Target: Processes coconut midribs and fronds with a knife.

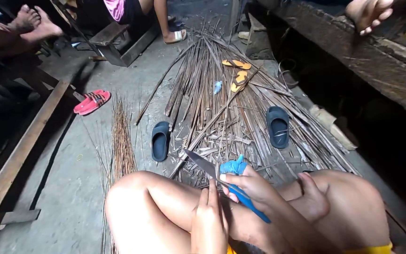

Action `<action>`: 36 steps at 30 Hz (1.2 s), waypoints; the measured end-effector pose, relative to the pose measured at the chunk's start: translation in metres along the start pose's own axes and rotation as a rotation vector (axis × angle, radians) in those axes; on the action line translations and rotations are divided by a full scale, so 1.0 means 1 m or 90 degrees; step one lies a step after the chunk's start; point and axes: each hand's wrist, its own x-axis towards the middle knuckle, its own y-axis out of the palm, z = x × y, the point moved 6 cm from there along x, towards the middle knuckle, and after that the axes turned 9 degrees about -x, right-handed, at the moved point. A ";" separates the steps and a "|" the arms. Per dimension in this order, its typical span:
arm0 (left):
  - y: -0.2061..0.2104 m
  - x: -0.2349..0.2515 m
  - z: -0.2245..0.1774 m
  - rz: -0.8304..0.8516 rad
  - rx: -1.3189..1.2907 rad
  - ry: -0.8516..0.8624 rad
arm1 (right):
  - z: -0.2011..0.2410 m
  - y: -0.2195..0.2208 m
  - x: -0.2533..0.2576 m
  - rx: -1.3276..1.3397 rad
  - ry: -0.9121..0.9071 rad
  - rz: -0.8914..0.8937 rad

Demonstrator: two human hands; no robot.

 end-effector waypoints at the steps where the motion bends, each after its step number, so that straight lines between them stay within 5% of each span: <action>1: 0.000 0.000 -0.001 0.000 0.004 0.000 | 0.001 0.000 0.002 0.006 0.001 -0.007; 17: -0.001 0.002 0.001 0.052 -0.057 -0.049 | 0.009 -0.005 0.004 -0.057 -0.040 -0.088; 23: -0.004 -0.007 0.002 0.087 -0.109 -0.086 | 0.035 -0.050 0.014 -0.062 -0.104 -0.213; 30: -0.007 0.001 0.015 0.037 -0.194 -0.089 | 0.010 -0.022 -0.010 -0.063 -0.058 0.070; 36: -0.002 -0.004 0.023 0.064 -0.328 -0.087 | -0.007 0.004 -0.010 -0.027 -0.046 0.199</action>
